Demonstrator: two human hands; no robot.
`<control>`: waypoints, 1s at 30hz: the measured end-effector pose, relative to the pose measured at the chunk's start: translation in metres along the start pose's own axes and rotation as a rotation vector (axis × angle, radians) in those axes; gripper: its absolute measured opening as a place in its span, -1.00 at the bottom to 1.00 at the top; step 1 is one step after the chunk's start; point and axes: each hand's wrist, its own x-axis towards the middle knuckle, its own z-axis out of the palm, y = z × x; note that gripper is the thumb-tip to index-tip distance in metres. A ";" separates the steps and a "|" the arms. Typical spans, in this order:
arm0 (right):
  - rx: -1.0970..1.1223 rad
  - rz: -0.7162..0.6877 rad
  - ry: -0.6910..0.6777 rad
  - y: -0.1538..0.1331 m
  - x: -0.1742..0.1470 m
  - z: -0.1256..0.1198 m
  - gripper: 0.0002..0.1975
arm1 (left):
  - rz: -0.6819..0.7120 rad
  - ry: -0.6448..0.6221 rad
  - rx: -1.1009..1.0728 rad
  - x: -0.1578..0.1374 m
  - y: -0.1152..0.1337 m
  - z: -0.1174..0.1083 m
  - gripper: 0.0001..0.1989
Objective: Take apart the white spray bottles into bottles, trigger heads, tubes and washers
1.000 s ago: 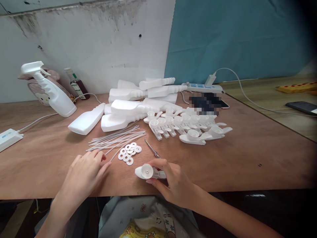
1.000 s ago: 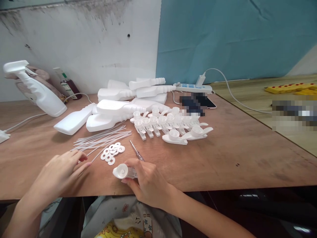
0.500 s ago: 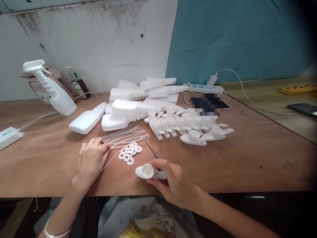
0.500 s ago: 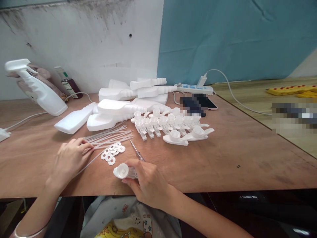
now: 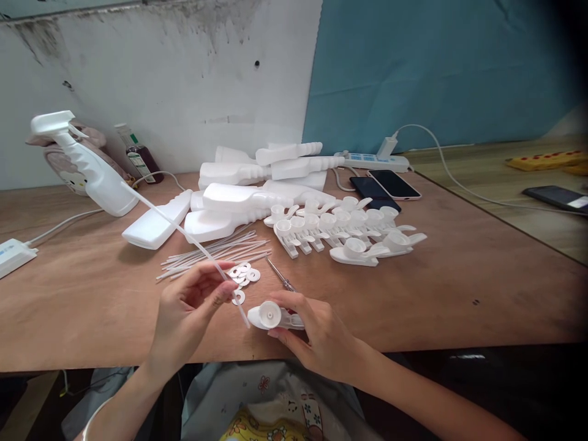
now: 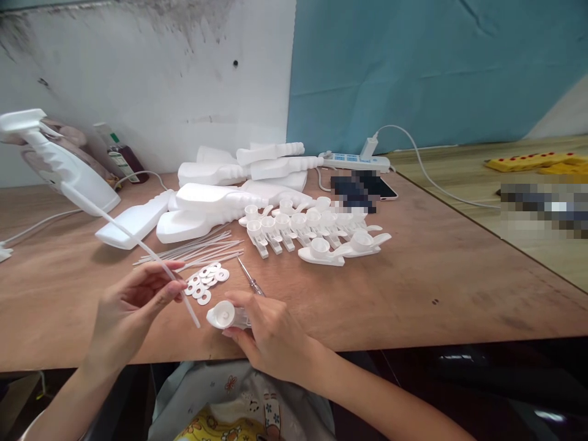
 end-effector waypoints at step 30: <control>0.072 -0.037 -0.031 -0.001 0.003 -0.002 -0.64 | 0.196 -0.086 -0.238 -0.018 -0.008 0.021 -0.77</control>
